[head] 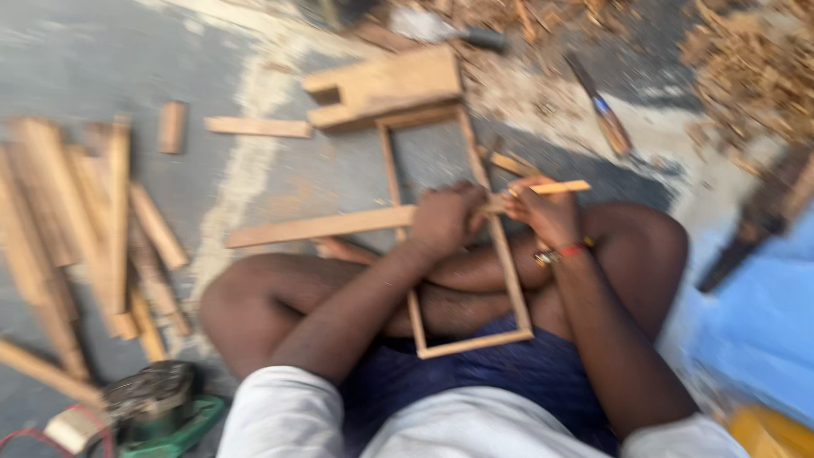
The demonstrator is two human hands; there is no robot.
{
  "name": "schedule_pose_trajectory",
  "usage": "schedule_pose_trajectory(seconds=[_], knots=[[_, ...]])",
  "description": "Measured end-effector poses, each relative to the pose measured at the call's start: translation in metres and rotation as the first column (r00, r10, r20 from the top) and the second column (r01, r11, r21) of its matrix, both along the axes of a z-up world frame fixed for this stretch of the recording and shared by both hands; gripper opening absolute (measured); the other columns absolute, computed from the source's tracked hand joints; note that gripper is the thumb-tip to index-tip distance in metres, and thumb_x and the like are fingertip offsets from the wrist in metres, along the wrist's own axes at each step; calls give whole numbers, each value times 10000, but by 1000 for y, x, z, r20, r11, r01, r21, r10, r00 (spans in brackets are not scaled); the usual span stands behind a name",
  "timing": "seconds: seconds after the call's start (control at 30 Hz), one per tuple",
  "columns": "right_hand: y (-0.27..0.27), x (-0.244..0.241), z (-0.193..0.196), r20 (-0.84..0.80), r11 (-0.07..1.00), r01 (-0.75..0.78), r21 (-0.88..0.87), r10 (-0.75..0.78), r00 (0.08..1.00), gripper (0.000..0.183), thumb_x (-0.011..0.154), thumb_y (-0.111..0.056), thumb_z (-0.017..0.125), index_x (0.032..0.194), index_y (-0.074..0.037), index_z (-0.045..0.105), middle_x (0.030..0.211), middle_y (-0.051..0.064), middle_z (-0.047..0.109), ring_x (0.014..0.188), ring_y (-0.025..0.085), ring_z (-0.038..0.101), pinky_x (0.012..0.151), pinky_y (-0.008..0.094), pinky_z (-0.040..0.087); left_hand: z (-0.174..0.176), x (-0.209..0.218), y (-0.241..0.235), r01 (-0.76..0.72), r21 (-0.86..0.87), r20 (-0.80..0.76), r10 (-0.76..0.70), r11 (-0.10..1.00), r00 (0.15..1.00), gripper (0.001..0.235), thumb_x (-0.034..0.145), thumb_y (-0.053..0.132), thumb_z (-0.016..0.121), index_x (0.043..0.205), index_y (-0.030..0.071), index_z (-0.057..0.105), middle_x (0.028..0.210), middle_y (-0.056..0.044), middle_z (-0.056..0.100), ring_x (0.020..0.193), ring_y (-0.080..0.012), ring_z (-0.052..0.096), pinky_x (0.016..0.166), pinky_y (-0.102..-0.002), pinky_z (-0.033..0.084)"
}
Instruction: The person assembles a small wooden frame by hammering nails into the joints of wooden slats. They use a hammer and nails to secure the pieces together, then mark the wood with a pencil.
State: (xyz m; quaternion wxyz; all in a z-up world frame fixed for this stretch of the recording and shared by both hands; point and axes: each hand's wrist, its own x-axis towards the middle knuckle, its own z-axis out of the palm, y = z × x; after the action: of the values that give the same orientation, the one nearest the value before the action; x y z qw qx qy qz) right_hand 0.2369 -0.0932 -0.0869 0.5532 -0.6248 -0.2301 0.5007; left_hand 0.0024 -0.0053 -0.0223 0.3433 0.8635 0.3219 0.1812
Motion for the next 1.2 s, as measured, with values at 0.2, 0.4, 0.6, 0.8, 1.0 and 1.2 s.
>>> schedule_pose_trajectory(seconds=[0.2,0.4,0.6,0.8,1.0,1.2], knots=[[-6,16,-13,-22,998,-66,10,67,998,167,999,-133,673,1054,24,664,911,139,741,743,180,729,664,288,618,1,3,-8,-9,21,9,9,1000,1000,311,880,350,668,1142,181,656,1054,-78,705,911,-322,719,826,-499,546],[1,0,8,92,997,34,-63,-28,995,114,993,-40,668,1035,66,664,921,163,735,765,190,729,677,290,615,16,-6,-11,-14,13,-34,15,1000,999,266,917,371,644,1107,185,649,1028,-64,694,904,-306,731,795,-485,569],[9,2,4,91,997,43,-71,-37,995,112,978,-31,676,1043,60,671,934,154,728,776,183,731,676,288,624,15,-6,-7,9,32,-82,-6,999,997,321,894,363,656,1166,194,634,1037,-64,693,902,-296,740,803,-499,569],[6,-2,10,105,996,44,-81,-36,994,121,982,-36,684,1048,65,676,934,156,728,781,185,729,684,291,622,15,-7,-6,28,30,-80,-25,999,996,350,868,331,677,1184,192,624,1086,-77,694,939,-309,736,809,-494,582],[7,-4,16,118,996,33,-86,-23,993,119,980,-30,678,1047,69,675,934,158,728,789,184,732,686,286,627,11,-6,-6,37,51,-65,-34,998,997,330,875,263,677,1191,188,620,1100,-81,699,975,-316,736,795,-485,592],[9,-3,14,121,996,38,-82,-28,992,114,982,-22,672,1050,69,682,935,173,724,800,192,735,694,290,628,24,-6,-3,77,41,-135,-70,996,988,287,928,285,644,1185,162,611,1062,-101,709,940,-321,739,773,-489,588]])
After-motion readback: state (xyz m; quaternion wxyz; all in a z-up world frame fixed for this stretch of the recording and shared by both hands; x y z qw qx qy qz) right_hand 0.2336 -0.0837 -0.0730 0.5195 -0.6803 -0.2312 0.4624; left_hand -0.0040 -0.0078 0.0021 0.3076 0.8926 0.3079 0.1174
